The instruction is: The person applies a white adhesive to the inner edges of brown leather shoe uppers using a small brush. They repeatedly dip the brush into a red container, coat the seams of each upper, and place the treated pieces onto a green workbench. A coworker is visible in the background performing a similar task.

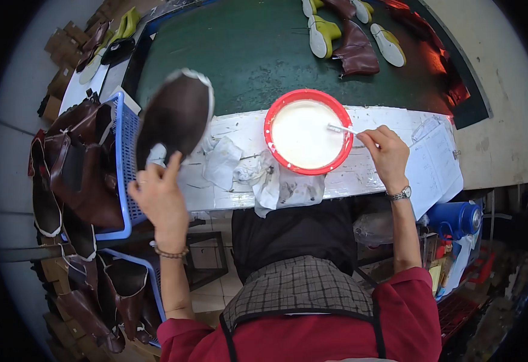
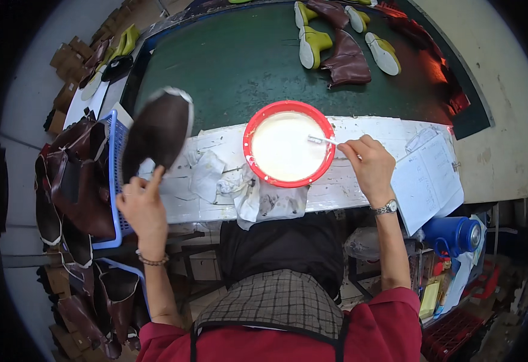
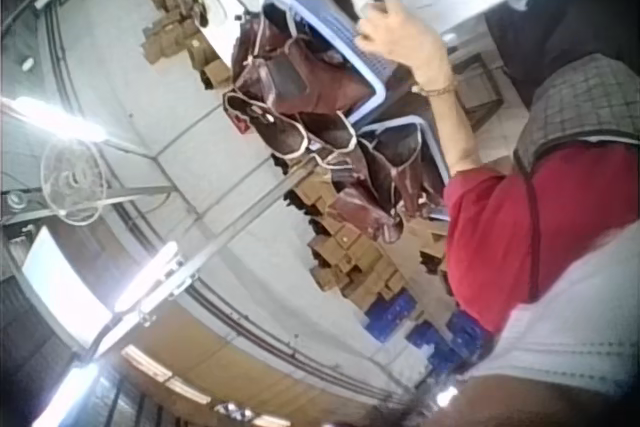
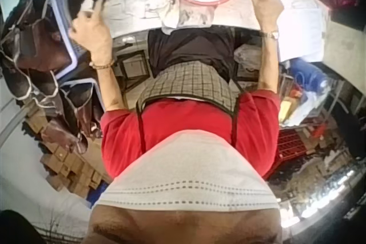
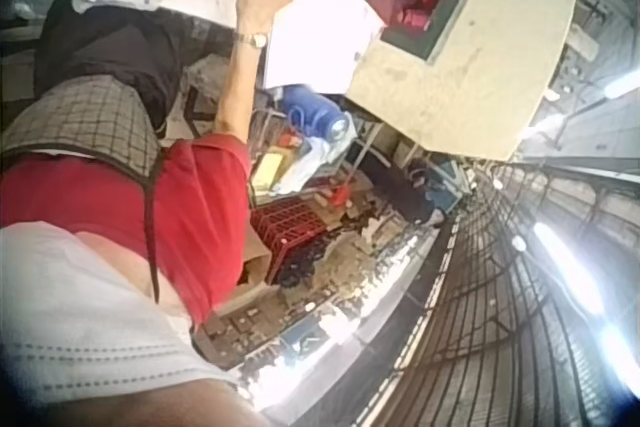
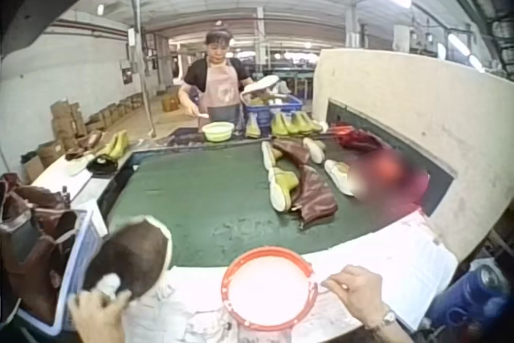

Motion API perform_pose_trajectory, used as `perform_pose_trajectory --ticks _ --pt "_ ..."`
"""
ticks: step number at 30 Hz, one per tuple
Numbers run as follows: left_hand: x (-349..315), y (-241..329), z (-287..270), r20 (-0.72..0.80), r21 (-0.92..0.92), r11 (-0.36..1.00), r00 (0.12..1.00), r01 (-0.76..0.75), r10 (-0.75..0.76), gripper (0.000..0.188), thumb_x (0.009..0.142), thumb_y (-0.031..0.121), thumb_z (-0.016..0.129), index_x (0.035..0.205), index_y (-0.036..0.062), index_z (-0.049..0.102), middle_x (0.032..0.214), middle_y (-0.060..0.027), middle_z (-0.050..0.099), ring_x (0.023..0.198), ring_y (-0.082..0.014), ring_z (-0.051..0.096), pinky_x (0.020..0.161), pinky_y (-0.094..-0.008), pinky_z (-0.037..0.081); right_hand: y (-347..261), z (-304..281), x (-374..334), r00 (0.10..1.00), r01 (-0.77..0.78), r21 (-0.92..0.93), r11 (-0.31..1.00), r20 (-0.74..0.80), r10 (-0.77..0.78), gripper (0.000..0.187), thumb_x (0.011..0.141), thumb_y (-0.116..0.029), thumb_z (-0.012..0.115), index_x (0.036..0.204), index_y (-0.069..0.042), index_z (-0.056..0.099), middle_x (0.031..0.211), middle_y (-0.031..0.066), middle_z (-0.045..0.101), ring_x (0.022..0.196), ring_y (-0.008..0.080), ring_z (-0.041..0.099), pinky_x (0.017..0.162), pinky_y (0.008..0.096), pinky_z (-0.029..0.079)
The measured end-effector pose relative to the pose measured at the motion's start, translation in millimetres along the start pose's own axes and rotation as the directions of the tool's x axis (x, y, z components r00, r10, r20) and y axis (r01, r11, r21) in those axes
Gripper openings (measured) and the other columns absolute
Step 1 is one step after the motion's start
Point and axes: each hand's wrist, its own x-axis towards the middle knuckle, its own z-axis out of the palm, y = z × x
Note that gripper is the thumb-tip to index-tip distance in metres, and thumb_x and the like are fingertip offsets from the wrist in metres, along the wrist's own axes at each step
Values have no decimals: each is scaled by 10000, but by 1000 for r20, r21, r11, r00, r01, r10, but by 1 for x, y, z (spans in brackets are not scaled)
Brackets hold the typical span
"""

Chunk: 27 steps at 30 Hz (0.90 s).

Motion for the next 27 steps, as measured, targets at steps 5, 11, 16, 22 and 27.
perform_pose_trajectory --ticks 5,11,16,22,27 --pt "-36 43 -8 275 -422 900 931 -107 239 487 773 51 797 1246 139 727 1117 -98 672 1084 -290 623 976 -456 458 -9 -5 4 991 125 -50 991 61 -122 165 830 -288 803 864 -128 781 768 20 633 720 227 632 621 366 493" --pt "15 15 -15 -50 -735 673 996 -84 70 574 787 113 837 1332 57 666 1339 -155 645 1226 -374 598 981 -431 507 -22 -18 -5 992 -35 149 988 124 17 183 845 -288 801 876 -108 793 766 32 655 686 229 641 597 370 480" --pt "52 3 81 268 -847 513 946 142 181 1083 720 283 875 1603 48 295 1340 -256 624 1154 -367 648 1002 -445 500 -15 -10 -9 985 -125 242 962 148 91 165 873 -231 802 914 -72 793 737 61 644 610 217 598 569 338 440" --pt "61 12 69 294 -876 418 953 238 73 661 803 118 662 1433 -10 508 1056 -182 751 924 -270 734 844 -368 559 6 4 -20 984 -175 369 913 102 148 137 896 -140 779 963 -21 777 759 81 649 626 176 578 580 313 428" --pt "76 -2 14 468 -884 131 854 449 227 311 885 103 712 1162 -39 703 956 -45 735 854 -101 650 765 -283 529 11 9 -17 994 -113 442 890 54 99 135 889 -82 769 994 2 770 804 78 667 681 159 598 606 299 448"
